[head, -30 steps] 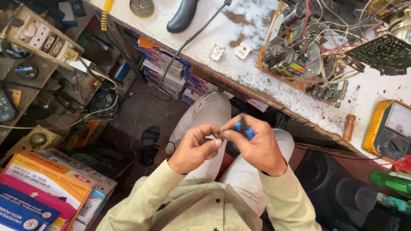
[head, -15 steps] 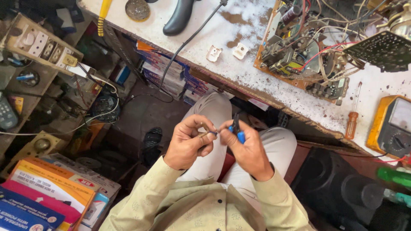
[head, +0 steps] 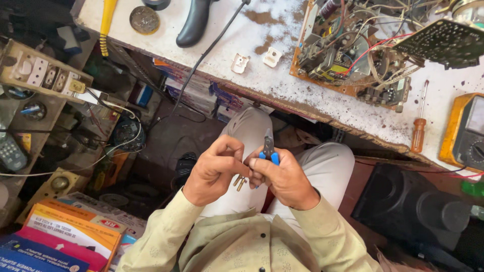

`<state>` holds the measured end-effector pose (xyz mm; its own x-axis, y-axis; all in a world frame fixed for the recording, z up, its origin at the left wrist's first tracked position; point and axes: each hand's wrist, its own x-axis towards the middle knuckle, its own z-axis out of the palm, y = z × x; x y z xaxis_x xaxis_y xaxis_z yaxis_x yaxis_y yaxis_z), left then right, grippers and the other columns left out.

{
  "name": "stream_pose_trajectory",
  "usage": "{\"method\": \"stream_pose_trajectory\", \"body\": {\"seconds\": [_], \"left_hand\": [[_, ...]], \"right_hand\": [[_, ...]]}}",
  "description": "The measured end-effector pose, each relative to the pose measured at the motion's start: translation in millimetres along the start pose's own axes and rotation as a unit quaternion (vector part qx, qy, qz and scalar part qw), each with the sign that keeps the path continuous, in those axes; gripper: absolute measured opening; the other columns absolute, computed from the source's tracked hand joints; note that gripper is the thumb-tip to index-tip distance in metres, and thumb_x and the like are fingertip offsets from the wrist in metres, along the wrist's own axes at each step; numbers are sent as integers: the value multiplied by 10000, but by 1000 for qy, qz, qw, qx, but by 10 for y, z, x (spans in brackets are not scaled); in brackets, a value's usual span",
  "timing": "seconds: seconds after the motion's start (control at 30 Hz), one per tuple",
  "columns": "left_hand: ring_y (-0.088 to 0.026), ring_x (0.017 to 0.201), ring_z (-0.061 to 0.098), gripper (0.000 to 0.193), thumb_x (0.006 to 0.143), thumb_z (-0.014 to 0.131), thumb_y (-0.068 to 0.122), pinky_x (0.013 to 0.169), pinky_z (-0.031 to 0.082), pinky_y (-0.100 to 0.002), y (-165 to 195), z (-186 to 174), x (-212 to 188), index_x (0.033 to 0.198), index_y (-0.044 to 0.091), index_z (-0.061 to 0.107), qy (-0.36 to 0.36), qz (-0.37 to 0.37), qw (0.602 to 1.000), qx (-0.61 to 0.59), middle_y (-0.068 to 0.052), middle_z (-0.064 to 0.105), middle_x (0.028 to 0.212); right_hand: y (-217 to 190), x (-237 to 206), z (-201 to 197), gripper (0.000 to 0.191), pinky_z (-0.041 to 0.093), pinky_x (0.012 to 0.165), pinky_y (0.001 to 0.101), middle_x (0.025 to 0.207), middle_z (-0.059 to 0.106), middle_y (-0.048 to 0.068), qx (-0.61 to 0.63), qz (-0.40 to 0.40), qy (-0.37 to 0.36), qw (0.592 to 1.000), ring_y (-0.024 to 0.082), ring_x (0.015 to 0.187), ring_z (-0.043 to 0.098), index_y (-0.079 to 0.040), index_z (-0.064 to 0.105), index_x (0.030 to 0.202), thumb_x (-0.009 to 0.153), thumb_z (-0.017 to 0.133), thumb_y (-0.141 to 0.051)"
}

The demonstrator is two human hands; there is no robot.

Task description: The person strips the insulation from a black power cord using pliers, then inserts the exposed wires into a white plug housing. They use a screwdriver to tighten the terminal screws and secure the plug casing.

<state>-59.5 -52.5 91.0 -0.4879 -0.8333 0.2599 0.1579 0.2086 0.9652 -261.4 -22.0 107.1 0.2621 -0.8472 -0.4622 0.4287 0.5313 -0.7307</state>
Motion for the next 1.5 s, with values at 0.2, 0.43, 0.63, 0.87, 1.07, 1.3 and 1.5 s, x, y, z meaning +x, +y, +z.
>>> {"method": "stream_pose_trajectory", "body": {"seconds": [0.2, 0.43, 0.63, 0.87, 1.07, 1.3, 1.5], "left_hand": [[-101, 811, 594, 227, 965, 601, -154, 752, 561, -281, -76, 34, 23, 880, 20, 719, 16, -47, 959, -279, -54, 492, 1071], [-125, 858, 633, 164, 935, 657, -138, 746, 533, -272, -106, -26, 58, 879, 2, 723, 66, -32, 952, -296, -54, 478, 1068], [-132, 866, 646, 266, 885, 572, -209, 730, 525, -261, -140, -62, 59, 830, 4, 722, 71, -18, 965, -250, -52, 473, 1065], [-118, 844, 657, 345, 852, 518, -241, 730, 523, -253, -106, -147, 38, 840, 17, 746, 47, -24, 978, -201, -40, 465, 1040], [-112, 841, 666, 341, 851, 548, -241, 731, 535, -248, -30, -221, 53, 842, 28, 757, 34, -27, 985, -168, -30, 473, 1022], [-102, 874, 622, 412, 819, 543, -266, 777, 579, -262, 99, -312, 101, 869, 64, 784, -29, -24, 994, -103, -12, 472, 994], [-96, 849, 623, 424, 791, 540, -269, 750, 551, -256, 141, -323, 109, 868, 63, 794, -27, -29, 995, -88, -9, 482, 981]], "right_hand": [[-62, 31, -64, 172, 525, 676, 372, 764, 581, 38, 117, 108, -39, 986, 159, 674, 562, 35, 642, 984, 1023, 646, -133], [26, -35, 215, 245, 520, 744, 329, 879, 638, 84, -233, -82, 70, 967, 181, 781, 622, 6, 581, 1197, 1007, 589, -147], [-18, -248, 491, 277, 491, 799, 387, 1018, 608, 171, -519, -233, 107, 815, 316, 911, 621, 19, 545, 1210, 978, 628, -107], [-80, -250, 576, 288, 459, 844, 419, 1016, 582, 156, -564, -243, 87, 784, 337, 958, 570, -2, 535, 1218, 974, 644, -110], [-111, -265, 581, 308, 433, 887, 437, 1067, 581, 149, -599, -252, 79, 756, 344, 1016, 567, -7, 533, 1231, 968, 638, -128], [-140, -265, 594, 301, 425, 842, 448, 1016, 588, 146, -653, -240, 79, 714, 341, 977, 575, -26, 593, 1188, 911, 668, -117], [-82, -155, 459, 147, 476, 712, 466, 814, 656, 145, -636, -230, 68, 733, 375, 800, 634, -30, 598, 940, 910, 700, -131]]}}
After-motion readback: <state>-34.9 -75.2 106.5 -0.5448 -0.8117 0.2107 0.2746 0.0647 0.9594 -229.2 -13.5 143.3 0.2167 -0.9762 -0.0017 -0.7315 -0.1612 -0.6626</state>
